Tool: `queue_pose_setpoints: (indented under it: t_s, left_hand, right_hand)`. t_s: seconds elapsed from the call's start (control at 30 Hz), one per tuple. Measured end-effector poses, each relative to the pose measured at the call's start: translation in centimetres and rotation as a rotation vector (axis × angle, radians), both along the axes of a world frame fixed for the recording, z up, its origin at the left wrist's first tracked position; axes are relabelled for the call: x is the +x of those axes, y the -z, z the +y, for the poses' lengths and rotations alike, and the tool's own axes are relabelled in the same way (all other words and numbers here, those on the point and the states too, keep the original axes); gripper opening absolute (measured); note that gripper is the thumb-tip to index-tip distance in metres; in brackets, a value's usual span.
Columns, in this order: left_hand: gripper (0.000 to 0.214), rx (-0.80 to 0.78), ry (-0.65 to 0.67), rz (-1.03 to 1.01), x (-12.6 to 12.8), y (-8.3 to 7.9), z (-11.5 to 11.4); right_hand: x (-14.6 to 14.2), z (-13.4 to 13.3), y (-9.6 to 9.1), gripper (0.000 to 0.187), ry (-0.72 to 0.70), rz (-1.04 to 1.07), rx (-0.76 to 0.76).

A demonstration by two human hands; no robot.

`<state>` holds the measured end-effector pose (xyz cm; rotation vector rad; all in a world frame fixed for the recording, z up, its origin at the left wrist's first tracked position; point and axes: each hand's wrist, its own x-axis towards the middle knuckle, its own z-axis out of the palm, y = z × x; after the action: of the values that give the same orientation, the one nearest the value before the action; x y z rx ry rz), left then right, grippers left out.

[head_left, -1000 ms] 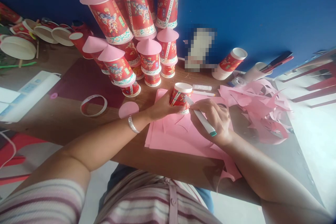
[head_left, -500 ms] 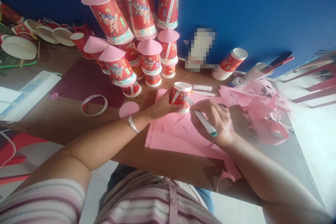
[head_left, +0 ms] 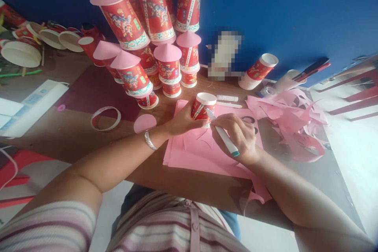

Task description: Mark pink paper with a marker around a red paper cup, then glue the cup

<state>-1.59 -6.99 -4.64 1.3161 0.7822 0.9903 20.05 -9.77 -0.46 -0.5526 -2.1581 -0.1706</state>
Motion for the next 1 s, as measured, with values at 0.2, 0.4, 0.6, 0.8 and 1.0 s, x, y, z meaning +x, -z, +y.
queue_pose_setpoints:
  t_s: [0.2, 0.4, 0.6, 0.8, 1.0]
  left_hand:
    - [0.076, 0.006, 0.001, 0.001, -0.01, -0.07, -0.03]
    - [0.077, -0.022, -0.009, -0.024, 0.02, -0.15, 0.13]
    - [0.08, -0.079, -0.028, -0.044, 0.07, -0.5, 0.17]
    - [0.08, -0.088, -0.029, -0.061, 0.0, -0.16, 0.28]
    - [0.075, -0.067, -0.021, -0.074, 0.01, 0.13, 0.39]
  right_hand:
    - [0.02, 0.08, 0.23, 0.026, 0.009, -0.002, -0.007]
    - [0.1, 0.11, 0.29, 0.029, 0.001, -0.011, -0.01]
    - [0.1, 0.1, 0.37, 0.031, 0.029, -0.024, -0.009]
    - [0.01, 0.16, 0.24, 0.031, 0.04, -0.022, -0.004]
    - [0.07, 0.12, 0.17, 0.024, 0.021, -0.015, 0.014]
